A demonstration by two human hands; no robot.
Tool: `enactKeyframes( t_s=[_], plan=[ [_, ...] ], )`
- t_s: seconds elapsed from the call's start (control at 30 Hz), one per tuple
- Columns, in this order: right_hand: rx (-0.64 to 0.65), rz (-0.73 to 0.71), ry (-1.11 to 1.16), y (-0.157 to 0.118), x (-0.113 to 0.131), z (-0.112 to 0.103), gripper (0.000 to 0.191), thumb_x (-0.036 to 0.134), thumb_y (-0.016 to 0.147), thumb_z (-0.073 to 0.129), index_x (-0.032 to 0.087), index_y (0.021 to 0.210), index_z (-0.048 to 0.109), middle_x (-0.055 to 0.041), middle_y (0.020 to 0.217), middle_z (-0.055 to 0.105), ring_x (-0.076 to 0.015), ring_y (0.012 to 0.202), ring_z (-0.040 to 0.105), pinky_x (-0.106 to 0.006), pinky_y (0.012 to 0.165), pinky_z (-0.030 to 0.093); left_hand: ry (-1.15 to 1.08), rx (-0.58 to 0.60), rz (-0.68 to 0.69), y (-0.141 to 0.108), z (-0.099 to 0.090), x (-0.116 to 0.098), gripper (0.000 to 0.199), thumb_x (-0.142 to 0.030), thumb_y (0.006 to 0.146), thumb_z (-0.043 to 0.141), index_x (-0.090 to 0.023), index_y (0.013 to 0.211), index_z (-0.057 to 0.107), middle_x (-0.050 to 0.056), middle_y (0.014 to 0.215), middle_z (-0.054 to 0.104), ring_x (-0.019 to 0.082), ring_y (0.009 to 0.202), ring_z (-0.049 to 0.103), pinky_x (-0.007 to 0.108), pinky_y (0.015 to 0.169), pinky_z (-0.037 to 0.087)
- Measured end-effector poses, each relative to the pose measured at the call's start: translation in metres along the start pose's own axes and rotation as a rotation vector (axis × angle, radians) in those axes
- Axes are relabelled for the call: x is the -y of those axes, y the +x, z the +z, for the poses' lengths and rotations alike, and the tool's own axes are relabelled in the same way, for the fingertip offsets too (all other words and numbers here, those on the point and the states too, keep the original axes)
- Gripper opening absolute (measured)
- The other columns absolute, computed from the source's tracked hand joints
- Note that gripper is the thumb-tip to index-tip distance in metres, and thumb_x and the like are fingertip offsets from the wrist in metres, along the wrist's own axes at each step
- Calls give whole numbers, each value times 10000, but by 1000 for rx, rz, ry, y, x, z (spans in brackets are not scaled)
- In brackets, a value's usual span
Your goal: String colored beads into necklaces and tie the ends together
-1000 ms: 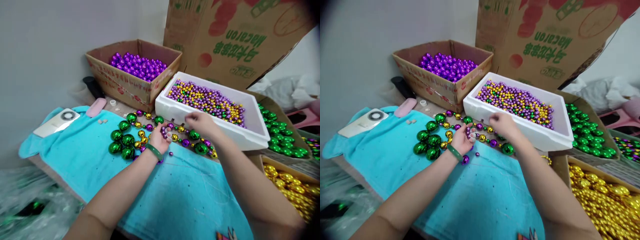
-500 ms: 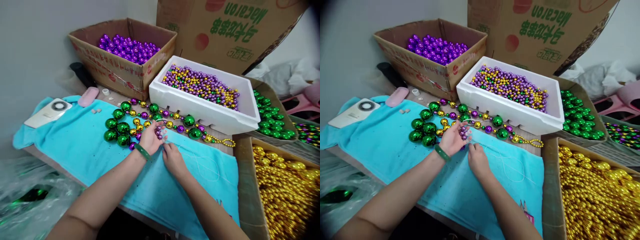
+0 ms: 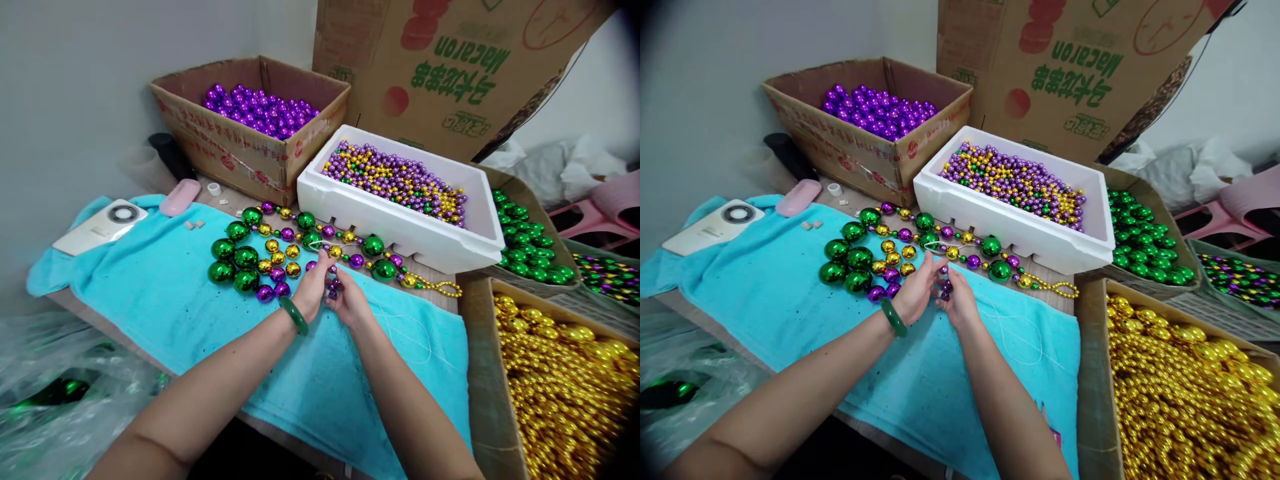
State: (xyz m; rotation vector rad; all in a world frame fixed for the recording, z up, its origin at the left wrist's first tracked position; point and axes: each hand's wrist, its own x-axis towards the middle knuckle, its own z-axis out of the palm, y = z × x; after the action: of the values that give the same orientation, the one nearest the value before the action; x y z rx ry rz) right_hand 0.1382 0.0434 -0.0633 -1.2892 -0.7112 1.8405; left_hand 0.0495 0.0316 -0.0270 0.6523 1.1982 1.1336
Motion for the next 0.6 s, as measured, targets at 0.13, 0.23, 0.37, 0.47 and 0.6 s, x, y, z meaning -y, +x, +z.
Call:
enactKeyframes(
  t_s=[0.13,0.23,0.37,0.47,0.6],
  plan=[
    [-14,-43,-217,7,3,-7,259,399,820,483,195,972,531,-7,733,570,-133,557,555,-233,427,424,335,58,127,-5,-14,6,489,-449,890,364,-110,1170,580,148,1287,534,247,1218,457,378,1001,368],
    [-89,-133,-379,10,2,-10,233,238,751,559,196,981,565,-15,789,560,-152,670,555,-258,538,456,794,17,384,-17,-28,11,395,-226,863,418,-113,1228,521,147,1315,484,232,1244,410,402,1042,329],
    [-140,-410,-899,7,-6,-2,311,128,789,496,204,1070,606,-81,1041,559,-206,943,522,-327,804,449,1389,121,679,-39,-51,23,314,-159,878,376,-116,1105,588,130,1107,576,235,1033,509,399,900,433],
    [-137,-615,-1520,3,-17,3,387,144,857,429,192,1222,551,-127,1091,566,-261,1007,500,-357,788,465,1682,137,844,-44,-63,43,346,-98,864,377,-120,1133,594,118,1116,598,235,1055,506,376,859,444],
    [-162,-746,-1736,7,-28,-1,434,151,869,440,206,1295,499,-113,1220,547,-268,1115,472,-352,845,478,1822,-15,935,-27,-70,71,337,-155,867,428,-184,1130,635,85,1202,599,241,1171,469,389,894,417]
  ],
)
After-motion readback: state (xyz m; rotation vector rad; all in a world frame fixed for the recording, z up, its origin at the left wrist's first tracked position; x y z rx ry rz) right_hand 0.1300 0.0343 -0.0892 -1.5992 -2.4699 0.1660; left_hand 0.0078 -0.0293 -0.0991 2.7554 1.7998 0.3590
